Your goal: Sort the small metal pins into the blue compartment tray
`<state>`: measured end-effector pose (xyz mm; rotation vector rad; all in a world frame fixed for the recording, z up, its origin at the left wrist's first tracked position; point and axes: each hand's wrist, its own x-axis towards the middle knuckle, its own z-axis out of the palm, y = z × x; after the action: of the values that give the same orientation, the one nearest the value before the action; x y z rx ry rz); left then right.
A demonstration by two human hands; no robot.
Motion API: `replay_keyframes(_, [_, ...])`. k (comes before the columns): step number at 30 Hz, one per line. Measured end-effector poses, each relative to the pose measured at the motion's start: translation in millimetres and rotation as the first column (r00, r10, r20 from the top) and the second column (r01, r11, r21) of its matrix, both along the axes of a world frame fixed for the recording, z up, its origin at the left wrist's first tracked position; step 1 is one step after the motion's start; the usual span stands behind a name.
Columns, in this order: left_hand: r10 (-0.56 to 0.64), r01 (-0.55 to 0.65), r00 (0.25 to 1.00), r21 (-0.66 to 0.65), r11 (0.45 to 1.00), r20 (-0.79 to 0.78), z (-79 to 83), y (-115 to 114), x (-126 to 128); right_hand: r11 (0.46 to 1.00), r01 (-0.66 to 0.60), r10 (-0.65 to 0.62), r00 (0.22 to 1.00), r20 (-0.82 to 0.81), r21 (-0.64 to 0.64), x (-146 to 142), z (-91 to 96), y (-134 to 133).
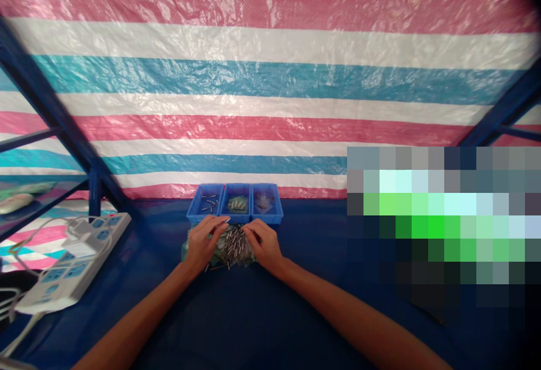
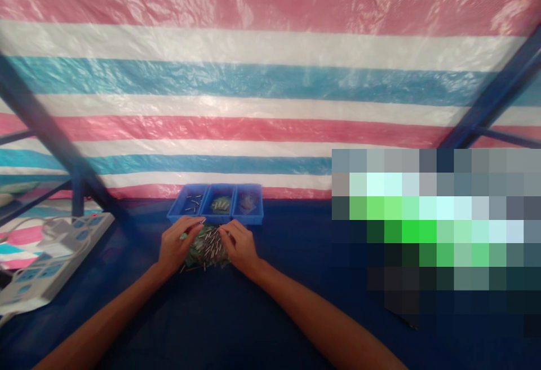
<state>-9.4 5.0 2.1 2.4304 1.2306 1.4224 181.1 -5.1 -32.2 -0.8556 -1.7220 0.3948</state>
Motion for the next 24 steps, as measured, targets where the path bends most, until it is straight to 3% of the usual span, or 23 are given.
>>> replay_keyframes(8, [-0.028, 0.029, 0.999, 0.027, 0.999, -0.015, 1.0, 2.4, 0.7, 1.0, 0.017, -0.017, 1.0, -0.011, 0.009, -0.6, 0.2, -0.6])
replay_keyframes(24, [-0.03, 0.04, 0.998, -0.186, 0.982, 0.06, -8.1, 2.0, 0.4, 0.999, -0.04, 0.04, 0.999, 0.023, 0.002, 0.0, -1.2, -0.8])
